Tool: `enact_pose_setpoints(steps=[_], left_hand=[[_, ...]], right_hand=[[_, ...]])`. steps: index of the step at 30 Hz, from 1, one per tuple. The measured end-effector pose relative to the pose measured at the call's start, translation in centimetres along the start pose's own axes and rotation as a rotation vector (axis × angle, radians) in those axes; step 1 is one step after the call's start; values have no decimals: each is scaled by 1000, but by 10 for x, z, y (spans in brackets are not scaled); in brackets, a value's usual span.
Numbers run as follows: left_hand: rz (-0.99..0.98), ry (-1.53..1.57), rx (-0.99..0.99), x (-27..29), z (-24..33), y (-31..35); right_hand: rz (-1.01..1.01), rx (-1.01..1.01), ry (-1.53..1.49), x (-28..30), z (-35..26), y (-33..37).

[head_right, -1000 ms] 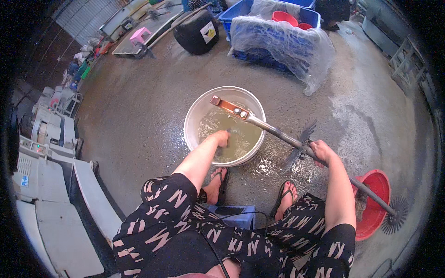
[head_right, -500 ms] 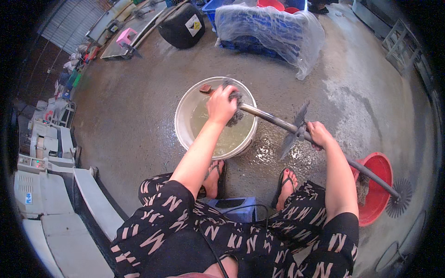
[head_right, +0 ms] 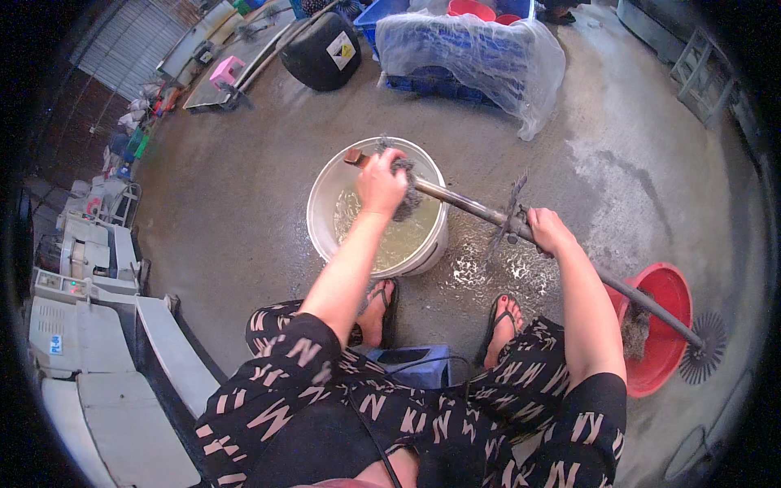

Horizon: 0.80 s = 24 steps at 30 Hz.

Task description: The person sits on a small stool and scrubs a long-handled floor brush with a sponge while dipping it into a white bucket of water. They then use the brush to scrub the wet concrete floor in a warehouse-like setting.

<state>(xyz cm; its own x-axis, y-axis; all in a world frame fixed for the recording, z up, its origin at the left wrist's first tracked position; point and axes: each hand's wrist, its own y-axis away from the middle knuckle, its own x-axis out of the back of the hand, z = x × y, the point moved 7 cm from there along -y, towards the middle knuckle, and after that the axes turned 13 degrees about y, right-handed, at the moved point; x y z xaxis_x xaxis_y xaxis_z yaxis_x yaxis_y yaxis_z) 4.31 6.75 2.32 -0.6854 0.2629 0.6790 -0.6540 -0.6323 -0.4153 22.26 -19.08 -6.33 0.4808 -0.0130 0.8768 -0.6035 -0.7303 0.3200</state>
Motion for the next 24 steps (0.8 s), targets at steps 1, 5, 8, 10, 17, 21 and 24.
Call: enact_pose_setpoints(steps=[1, 5, 8, 10, 17, 21, 24], left_hand=[[57, 16, 14, -2, 0, -1], [-92, 54, -145, -4, 5, -5], [30, 129, -120, 8, -12, 2], [23, 215, -344, -7, 20, 28], [226, 312, -11, 18, -26, 0], [310, 447, 174, 21, -67, 29], [267, 384, -61, 34, -34, 31]], right_hand=[[-49, -18, -14, 4, -5, -1], [123, 91, -13, -9, 23, -12], [-125, -72, -187, -3, 4, -3], [-206, -97, -206, -1, 6, 3], [-161, -43, -472, -6, 25, 3], [115, 22, 242, 20, -7, 20], [1, -105, 307, 22, -24, 21]])
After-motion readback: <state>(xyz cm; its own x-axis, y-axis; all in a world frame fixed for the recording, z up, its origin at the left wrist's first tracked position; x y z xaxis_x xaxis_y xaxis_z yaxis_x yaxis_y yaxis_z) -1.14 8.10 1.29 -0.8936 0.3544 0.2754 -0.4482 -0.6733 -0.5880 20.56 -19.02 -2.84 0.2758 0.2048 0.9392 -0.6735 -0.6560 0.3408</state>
